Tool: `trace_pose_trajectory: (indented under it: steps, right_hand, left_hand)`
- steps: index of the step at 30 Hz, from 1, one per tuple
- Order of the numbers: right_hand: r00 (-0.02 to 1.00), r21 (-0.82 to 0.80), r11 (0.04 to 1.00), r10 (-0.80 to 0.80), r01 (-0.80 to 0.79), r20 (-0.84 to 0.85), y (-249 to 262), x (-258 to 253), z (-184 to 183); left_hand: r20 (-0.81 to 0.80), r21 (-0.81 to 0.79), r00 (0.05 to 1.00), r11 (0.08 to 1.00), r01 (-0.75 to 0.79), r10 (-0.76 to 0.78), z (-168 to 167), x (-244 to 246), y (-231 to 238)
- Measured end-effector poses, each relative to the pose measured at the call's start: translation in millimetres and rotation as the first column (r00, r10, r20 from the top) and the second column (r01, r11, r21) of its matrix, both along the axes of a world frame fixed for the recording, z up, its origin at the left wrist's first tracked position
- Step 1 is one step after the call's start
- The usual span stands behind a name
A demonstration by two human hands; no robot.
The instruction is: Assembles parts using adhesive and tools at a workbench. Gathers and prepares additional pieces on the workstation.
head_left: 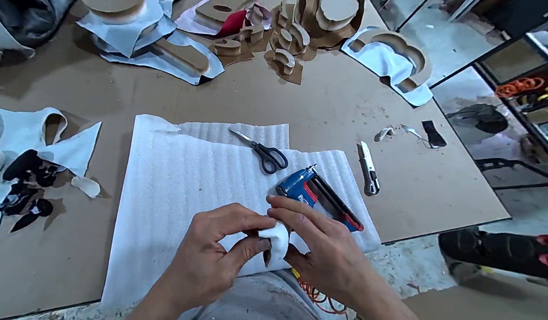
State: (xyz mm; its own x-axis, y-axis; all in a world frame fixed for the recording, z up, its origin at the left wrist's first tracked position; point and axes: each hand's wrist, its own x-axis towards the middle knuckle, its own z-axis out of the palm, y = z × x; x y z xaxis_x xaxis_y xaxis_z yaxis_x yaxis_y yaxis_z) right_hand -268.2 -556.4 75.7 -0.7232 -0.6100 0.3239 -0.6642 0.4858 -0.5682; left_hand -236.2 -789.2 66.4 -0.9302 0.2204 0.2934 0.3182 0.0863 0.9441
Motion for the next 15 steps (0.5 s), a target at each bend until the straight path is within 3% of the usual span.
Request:
trace_pose_trajectory:
  steps: [3, 8, 12, 15]
  right_hand:
    - [0.994, 0.036, 0.999, -0.018, 0.022, -0.109, -1.2, -1.0, 9.8]
    - [0.991, 0.01, 1.0, -0.027, 0.029, -0.127, -9.0, 0.3, 17.7]
    - [0.959, -0.175, 0.974, -0.182, 0.144, -0.219, -23.8, 2.3, 14.5]
    - [0.91, -0.287, 0.937, -0.284, 0.197, -0.303, -32.7, -4.8, 11.4]
  left_hand:
    - [-0.052, 0.061, 0.998, 0.998, 0.029, -0.026, 4.3, -2.1, 0.3]
    - [-0.136, 0.031, 0.991, 0.999, -0.012, 0.016, 11.0, -3.6, 1.8]
    - [-0.178, 0.124, 0.965, 0.977, -0.174, 0.194, 19.2, -2.8, 11.3]
    - [-0.109, 0.268, 0.967, 0.943, -0.196, 0.232, 18.9, -4.6, 19.6]
